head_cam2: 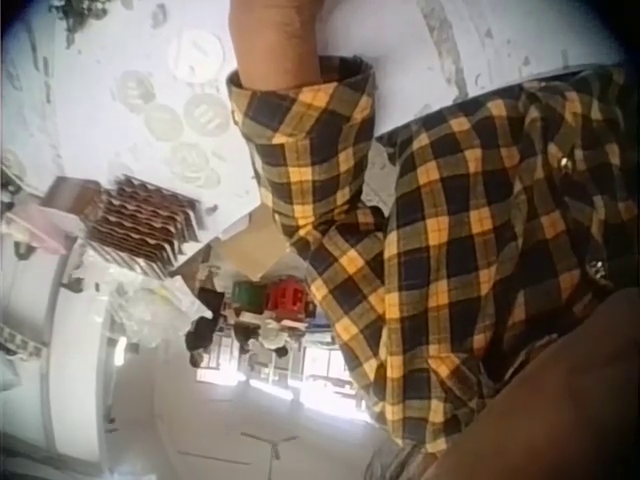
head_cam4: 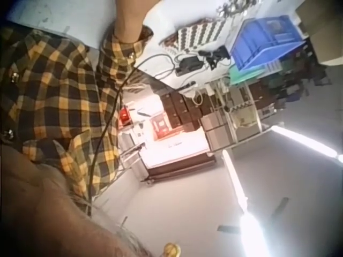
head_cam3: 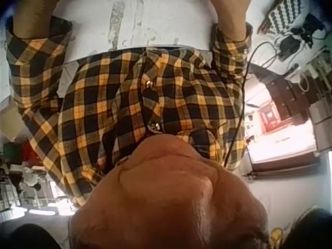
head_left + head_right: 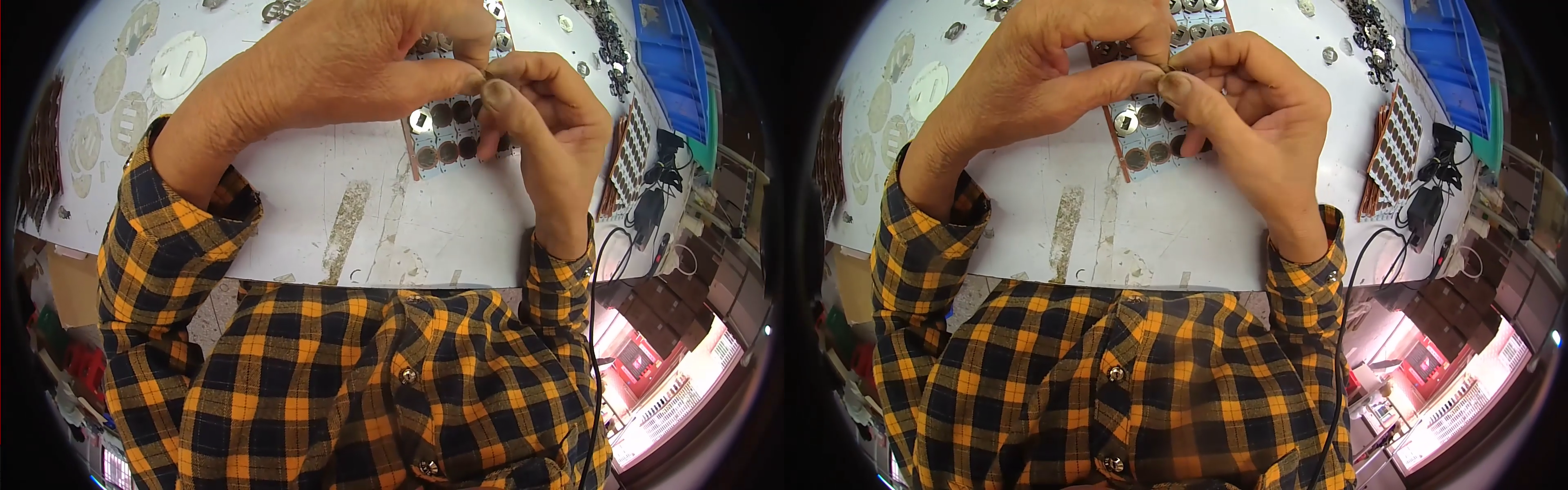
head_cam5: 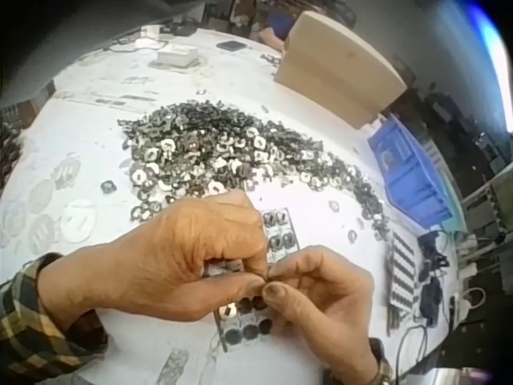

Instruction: Manual assembly of small circular metal components into a grid-like template on a workbench.

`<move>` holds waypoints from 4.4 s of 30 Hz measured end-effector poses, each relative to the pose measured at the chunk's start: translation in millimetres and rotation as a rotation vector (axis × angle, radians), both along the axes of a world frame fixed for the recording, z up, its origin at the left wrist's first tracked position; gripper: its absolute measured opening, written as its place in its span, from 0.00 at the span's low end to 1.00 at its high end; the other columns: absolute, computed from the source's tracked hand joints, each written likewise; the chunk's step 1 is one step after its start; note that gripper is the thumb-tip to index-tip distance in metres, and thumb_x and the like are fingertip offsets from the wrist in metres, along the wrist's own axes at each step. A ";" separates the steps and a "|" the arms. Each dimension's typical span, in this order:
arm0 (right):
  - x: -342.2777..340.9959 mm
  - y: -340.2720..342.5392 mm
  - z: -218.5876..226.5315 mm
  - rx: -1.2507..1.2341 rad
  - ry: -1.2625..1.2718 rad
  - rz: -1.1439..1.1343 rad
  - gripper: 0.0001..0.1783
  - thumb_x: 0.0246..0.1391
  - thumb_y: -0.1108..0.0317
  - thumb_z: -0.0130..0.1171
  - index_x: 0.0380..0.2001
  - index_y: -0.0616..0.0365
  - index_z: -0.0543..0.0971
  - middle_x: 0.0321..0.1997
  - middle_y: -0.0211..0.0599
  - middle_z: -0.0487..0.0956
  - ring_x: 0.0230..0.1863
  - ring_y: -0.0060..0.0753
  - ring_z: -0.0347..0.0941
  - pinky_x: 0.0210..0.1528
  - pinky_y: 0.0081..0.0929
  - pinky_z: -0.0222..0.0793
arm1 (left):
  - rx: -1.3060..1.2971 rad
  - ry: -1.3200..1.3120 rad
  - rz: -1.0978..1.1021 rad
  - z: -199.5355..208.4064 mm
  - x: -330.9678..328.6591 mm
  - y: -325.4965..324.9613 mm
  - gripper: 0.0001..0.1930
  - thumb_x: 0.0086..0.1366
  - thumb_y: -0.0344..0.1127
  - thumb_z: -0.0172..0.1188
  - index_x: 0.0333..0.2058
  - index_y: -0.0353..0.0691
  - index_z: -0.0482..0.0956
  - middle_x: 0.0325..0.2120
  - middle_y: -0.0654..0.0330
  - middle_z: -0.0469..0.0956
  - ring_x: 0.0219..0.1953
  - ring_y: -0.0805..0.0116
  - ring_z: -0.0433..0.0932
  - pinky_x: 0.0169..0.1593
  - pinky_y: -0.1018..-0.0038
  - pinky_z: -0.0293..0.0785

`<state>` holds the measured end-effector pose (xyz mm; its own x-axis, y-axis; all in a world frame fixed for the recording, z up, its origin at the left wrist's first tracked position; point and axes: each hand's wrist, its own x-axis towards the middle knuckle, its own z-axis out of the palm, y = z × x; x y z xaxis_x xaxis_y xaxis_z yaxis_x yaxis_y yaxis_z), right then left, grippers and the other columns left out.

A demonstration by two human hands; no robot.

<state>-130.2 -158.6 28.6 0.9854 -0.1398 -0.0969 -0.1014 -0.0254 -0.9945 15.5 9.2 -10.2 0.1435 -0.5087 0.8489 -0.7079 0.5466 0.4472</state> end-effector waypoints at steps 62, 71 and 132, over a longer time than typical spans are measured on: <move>2.4 -32.1 -6.8 -0.706 -0.194 0.017 0.05 0.61 0.76 0.66 0.39 0.64 0.87 0.32 0.29 0.85 0.29 0.13 0.76 0.30 0.15 0.70 | 0.827 -0.174 0.372 32.2 -18.4 32.1 0.34 0.49 0.24 0.72 0.58 0.38 0.79 0.65 0.56 0.73 0.67 0.52 0.69 0.72 0.56 0.63; 62.1 -118.6 -16.5 -1.334 -0.340 -0.090 0.09 0.57 0.72 0.68 0.40 0.62 0.87 0.33 0.36 0.84 0.30 0.27 0.77 0.34 0.23 0.72 | 0.762 -0.156 0.406 18.7 -18.8 31.6 0.32 0.49 0.23 0.70 0.57 0.38 0.80 0.64 0.54 0.75 0.66 0.51 0.69 0.72 0.55 0.62; -6.6 -4.5 8.3 -0.749 -0.082 0.307 0.06 0.63 0.83 0.59 0.43 0.64 0.78 0.32 0.31 0.82 0.28 0.16 0.73 0.29 0.16 0.69 | 0.130 -0.137 0.066 -10.7 4.7 25.1 0.29 0.57 0.35 0.70 0.57 0.28 0.78 0.62 0.38 0.73 0.65 0.47 0.70 0.69 0.56 0.64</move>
<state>-136.8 -163.0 36.9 0.9902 0.1391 -0.0108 0.0908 -0.7016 -0.7068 20.1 34.3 -20.8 0.0680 -0.6089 0.7903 -0.7993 0.4408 0.4084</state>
